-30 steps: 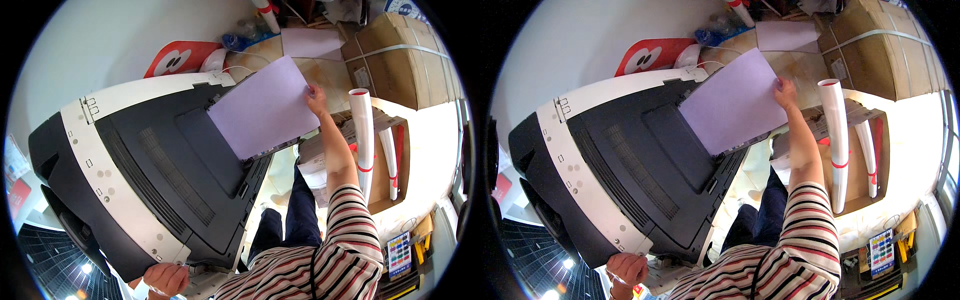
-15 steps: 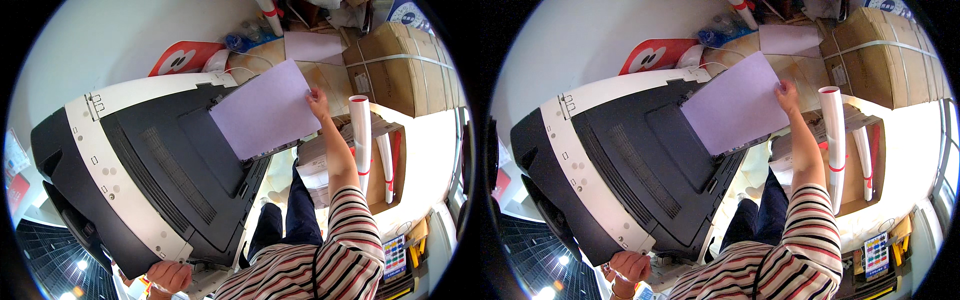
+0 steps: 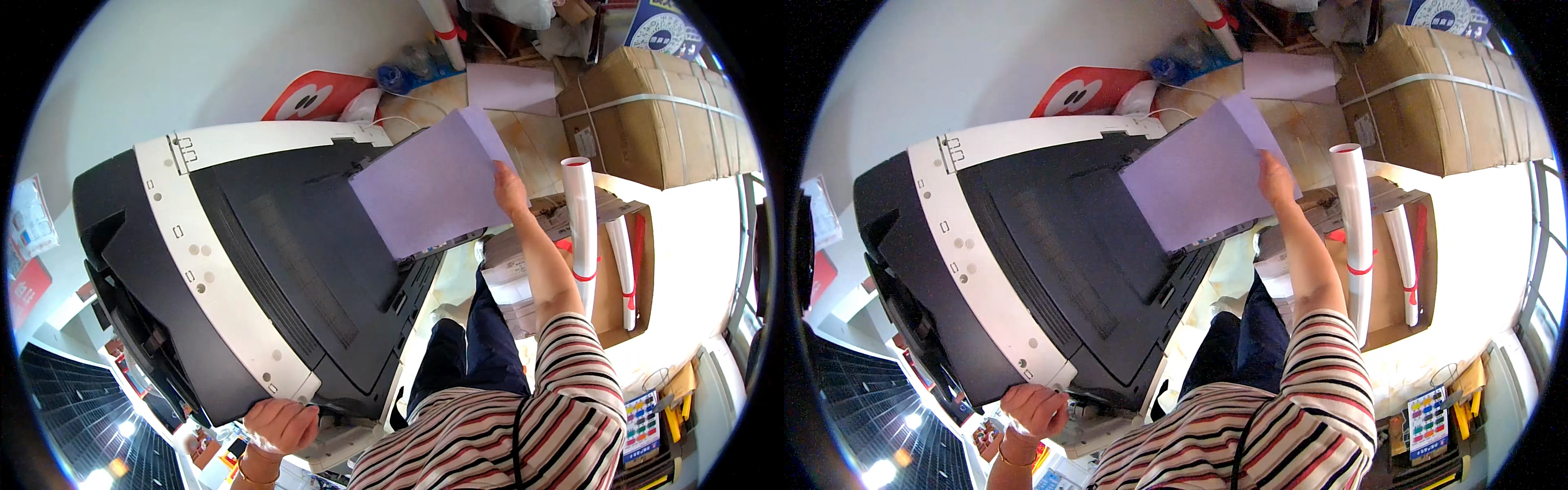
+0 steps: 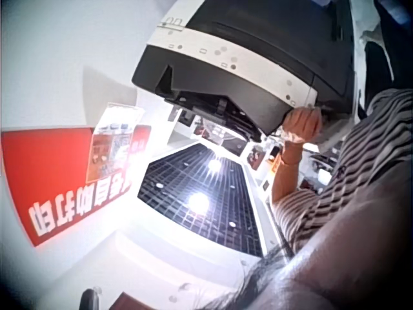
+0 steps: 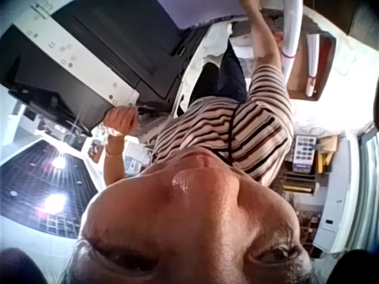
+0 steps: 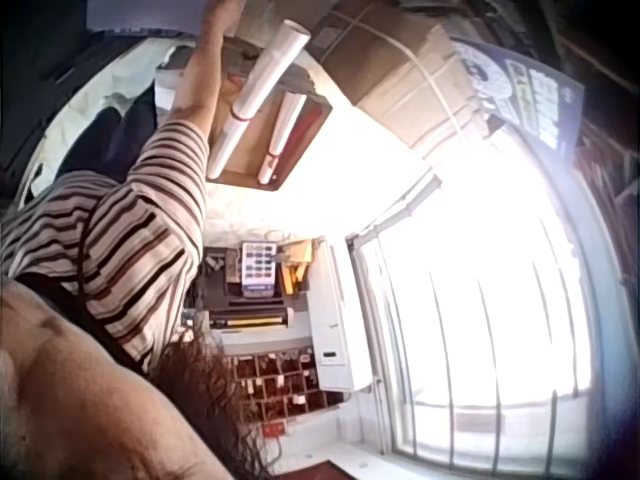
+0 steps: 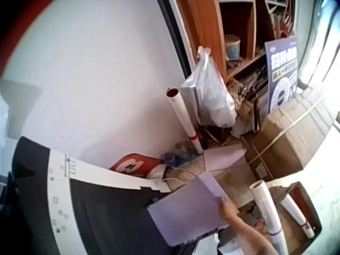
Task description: The person gathers printed sheets from a table, walks to a photocopier, places a sheet on the scanner, and operates the touchscreen to start copying. After the machine runs, the person retrieves the output and returns to the table to handle the copied pages.
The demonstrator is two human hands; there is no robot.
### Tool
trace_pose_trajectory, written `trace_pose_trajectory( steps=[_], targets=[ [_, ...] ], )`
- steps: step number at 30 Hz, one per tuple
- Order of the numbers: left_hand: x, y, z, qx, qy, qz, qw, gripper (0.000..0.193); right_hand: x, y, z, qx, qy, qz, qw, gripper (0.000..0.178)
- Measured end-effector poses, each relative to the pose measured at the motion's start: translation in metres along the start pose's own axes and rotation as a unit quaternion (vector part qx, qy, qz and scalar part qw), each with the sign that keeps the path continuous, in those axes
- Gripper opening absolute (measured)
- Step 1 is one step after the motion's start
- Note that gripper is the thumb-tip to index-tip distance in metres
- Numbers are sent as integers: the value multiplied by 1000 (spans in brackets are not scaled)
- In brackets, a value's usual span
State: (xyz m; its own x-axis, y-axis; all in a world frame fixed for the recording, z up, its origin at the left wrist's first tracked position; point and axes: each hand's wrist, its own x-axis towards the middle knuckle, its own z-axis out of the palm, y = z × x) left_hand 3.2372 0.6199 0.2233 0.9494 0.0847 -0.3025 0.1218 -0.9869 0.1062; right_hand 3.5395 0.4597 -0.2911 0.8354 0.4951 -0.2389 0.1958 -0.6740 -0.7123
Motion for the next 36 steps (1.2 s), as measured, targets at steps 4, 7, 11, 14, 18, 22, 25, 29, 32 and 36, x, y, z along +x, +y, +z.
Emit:
trace_pose_trajectory(
  steps=[4, 7, 11, 14, 18, 22, 25, 29, 32, 36],
  targets=[
    [-9, 1, 2, -9, 10, -3, 1000, 11, 1, -8, -4, 46, -97, 14, 994, 32],
    [-2, -2, 1, -7, 28, 5, 1000, 11, -1, -20, -21, 56, -117, 11, 992, 33],
    [-5, -4, 3, -21, 46, 16, 999, 17, -7, -14, -13, 73, -74, -38, 994, 37],
    [-8, -4, 3, -21, 45, 12, 999, 18, -8, -11, -10, 112, -67, -64, 989, 35],
    [-6, -4, 4, -13, 51, 11, 999, 14, -6, -11, -10, 71, -110, -15, 991, 34],
    [-9, -4, 6, -20, 51, 8, 998, 18, -10, -15, -4, 85, -97, -37, 991, 34],
    [-8, -4, 5, -16, 50, 8, 999, 19, -11, -15, 8, 89, -96, -67, 989, 34],
    [-4, -5, 3, -8, 40, 7, 999, 11, -17, -20, 27, 106, -118, -30, 987, 34],
    [-5, -3, 3, -12, 35, 1, 999, 11, -22, -34, 39, 84, -126, -22, 988, 35],
    [-8, -5, 5, -19, 36, 4, 999, 12, -23, -36, 56, 73, -124, -32, 989, 34]
  ],
)
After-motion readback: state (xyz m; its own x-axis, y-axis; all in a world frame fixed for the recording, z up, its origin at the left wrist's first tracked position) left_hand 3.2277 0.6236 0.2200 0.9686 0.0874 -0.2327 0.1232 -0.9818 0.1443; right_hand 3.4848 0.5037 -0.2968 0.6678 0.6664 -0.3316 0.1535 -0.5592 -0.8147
